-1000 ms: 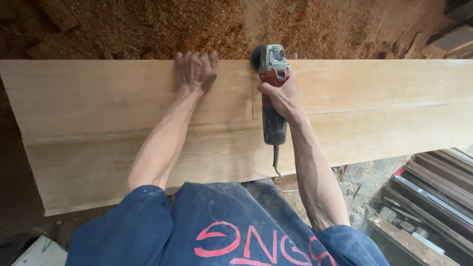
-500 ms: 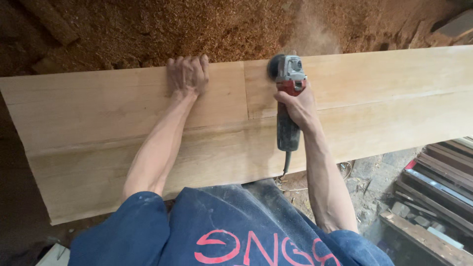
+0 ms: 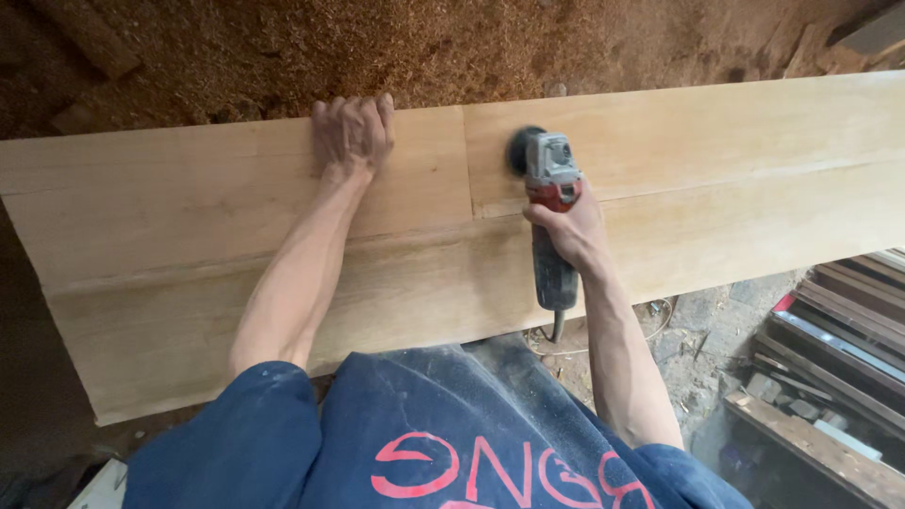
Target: The person uses an orbital sander to smooth the surface of a large wooden plank. They move the sander back and forth across the plank, covering the entire surface area. The person then lifts the plank to inspect the sanded surface.
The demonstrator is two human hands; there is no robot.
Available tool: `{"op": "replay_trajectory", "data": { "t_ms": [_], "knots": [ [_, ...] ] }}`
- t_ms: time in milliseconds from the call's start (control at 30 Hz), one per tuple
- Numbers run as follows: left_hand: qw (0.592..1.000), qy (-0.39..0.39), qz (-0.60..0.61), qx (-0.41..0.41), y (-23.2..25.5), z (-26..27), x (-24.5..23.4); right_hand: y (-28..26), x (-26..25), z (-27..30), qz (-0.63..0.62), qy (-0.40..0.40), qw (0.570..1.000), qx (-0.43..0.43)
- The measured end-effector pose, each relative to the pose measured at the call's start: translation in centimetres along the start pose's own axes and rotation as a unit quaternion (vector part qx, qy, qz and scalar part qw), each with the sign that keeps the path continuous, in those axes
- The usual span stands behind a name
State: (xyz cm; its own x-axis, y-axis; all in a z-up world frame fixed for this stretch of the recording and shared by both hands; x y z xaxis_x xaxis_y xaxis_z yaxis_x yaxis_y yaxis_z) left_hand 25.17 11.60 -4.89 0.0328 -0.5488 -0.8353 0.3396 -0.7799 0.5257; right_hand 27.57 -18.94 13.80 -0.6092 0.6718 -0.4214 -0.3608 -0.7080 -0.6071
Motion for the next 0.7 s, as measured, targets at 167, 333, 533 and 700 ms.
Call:
{"op": "replay_trajectory", "data": {
  "t_ms": [167, 333, 533, 700],
  "knots": [
    [0.998, 0.000, -0.056, 0.032, 0.0, 0.0, 0.1, -0.3, 4.0, -0.1, 0.030, 0.027, 0.999, -0.033],
    [0.994, 0.059, -0.066, 0.057, 0.2, -0.1, 0.3, -0.8, 5.0, 1.0, 0.083, -0.009, 0.997, 0.003],
    [0.998, 0.026, -0.056, 0.030, -0.1, 0.1, 0.2, 0.7, 2.5, 2.5, 0.041, 0.027, 0.999, 0.016],
    [0.997, -0.005, -0.063, 0.032, 0.5, 0.2, -1.0, 2.3, 6.5, 3.3, 0.137, -0.014, 0.989, 0.043]
  ]
}}
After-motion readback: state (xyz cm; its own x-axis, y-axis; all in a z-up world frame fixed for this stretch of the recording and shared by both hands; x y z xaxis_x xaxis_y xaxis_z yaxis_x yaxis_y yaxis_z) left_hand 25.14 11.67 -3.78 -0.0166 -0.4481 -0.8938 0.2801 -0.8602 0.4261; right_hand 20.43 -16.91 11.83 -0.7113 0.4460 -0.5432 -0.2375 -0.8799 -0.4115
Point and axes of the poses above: each hand's wrist, its own z-axis away from the middle knuckle, its own x-axis out of the palm, y = z × x, the point moved 2 cm from there along -z, towards the middle knuckle, and after that the axes turned 10 degrees about -y, right-handed, at the moved point
